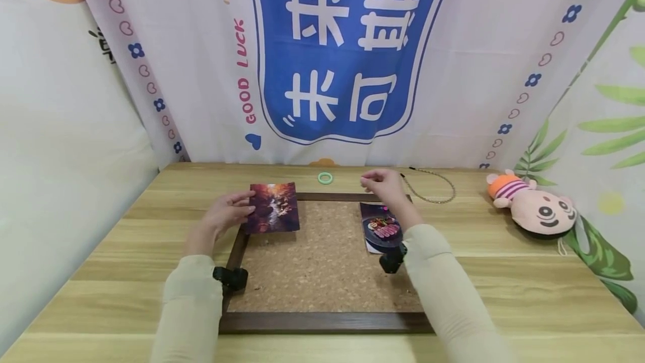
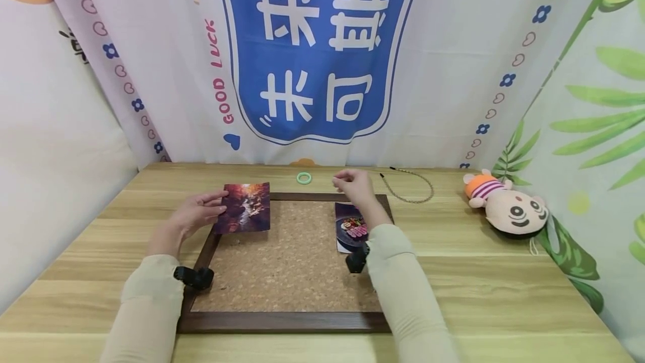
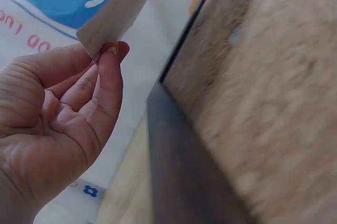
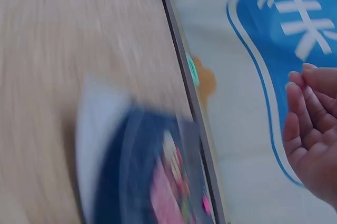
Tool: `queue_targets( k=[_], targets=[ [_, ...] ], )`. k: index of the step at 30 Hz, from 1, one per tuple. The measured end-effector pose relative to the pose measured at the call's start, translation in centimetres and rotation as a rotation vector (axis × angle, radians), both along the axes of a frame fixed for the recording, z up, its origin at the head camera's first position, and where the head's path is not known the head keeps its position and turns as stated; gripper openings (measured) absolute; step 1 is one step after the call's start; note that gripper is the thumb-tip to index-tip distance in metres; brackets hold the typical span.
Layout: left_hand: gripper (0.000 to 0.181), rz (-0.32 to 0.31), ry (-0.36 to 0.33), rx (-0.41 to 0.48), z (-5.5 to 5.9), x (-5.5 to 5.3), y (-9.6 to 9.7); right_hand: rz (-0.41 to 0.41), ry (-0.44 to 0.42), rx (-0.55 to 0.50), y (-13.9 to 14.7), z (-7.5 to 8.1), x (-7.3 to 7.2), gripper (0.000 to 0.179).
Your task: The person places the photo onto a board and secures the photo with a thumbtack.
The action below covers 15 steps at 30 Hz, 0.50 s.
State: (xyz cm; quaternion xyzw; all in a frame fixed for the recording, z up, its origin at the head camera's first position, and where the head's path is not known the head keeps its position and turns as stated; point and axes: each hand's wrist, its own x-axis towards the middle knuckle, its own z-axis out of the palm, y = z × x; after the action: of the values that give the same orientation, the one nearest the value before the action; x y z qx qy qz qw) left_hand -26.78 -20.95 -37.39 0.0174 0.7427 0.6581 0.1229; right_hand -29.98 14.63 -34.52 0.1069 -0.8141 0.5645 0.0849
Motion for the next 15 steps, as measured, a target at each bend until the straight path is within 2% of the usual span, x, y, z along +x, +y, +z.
queue_targets(
  k=[4, 9, 15],
  targets=[
    [0.054, -0.030, -0.007, -0.023, -0.6, -0.1, 0.6, 0.010, 0.004, -0.081, -3.1, -0.4, -0.3, 0.015],
    [0.051, -0.042, -0.013, -0.077, -1.4, -0.1, 1.0, 0.037, -0.051, -0.193, -6.5, -0.8, -0.2, 0.014],
    [0.049, -0.053, 0.040, -0.163, -2.2, -0.1, 1.6, 0.064, -0.100, -0.195, -9.1, -2.0, 0.0, 0.014]
  ],
)
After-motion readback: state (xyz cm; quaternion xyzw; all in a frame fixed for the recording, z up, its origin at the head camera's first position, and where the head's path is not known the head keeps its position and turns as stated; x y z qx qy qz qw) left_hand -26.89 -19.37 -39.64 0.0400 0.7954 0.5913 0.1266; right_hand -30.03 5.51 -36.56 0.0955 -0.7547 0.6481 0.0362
